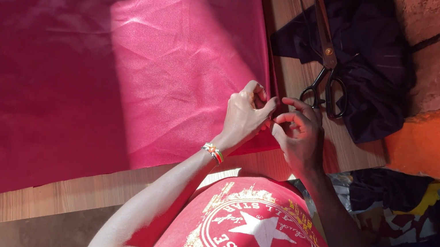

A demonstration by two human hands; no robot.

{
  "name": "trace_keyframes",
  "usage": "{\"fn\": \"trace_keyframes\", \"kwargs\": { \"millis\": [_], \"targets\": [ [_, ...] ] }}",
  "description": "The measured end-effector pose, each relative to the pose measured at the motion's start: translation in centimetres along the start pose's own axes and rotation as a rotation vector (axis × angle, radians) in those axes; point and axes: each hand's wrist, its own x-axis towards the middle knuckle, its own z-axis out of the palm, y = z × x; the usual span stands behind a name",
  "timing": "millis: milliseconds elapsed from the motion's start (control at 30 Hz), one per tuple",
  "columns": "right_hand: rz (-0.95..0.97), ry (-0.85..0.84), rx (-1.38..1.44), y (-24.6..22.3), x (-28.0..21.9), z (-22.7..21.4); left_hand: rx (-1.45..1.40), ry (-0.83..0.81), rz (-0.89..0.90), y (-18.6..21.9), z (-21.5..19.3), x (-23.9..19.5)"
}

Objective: Cutting a large piece of red fabric with scissors and then folding and smoothing it on a work table

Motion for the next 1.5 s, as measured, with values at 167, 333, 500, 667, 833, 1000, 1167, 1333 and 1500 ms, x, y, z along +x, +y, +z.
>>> {"fn": "trace_keyframes", "kwargs": {
  "millis": [167,333,500,667,833,1000,1167,1333,1500],
  "targets": [
    [0.100,0.011,0.097,1.6,0.7,0.2,0.017,-0.028,0.195,-3.6,-0.1,0.8],
    [0.138,-0.006,0.085,2.8,0.2,0.1,-0.062,-0.072,0.215,-2.9,-0.3,0.3],
    [0.134,-0.011,0.104,2.4,0.2,0.0,-0.100,-0.087,0.234,-3.5,-0.4,0.4],
    [0.112,-0.026,0.099,-0.1,0.1,-0.1,-0.054,-0.145,0.355,-2.5,-1.0,-0.2],
    [0.093,-0.040,0.144,0.6,0.3,0.1,0.118,-0.133,0.363,-3.0,-0.9,0.5],
    [0.202,-0.043,0.115,1.6,0.4,-0.7,-0.068,-0.131,0.236,-3.9,-0.3,1.0],
    [0.161,-0.044,0.113,2.2,0.1,-0.5,0.087,-0.079,0.305,-3.8,-0.5,0.5],
    [0.158,-0.039,0.133,1.5,0.1,-0.1,0.072,-0.125,0.346,-2.6,-1.1,-0.2],
    [0.157,-0.059,0.163,-0.5,0.3,0.3,0.135,-0.187,0.427,-1.7,-1.5,-0.1]
  ]
}}
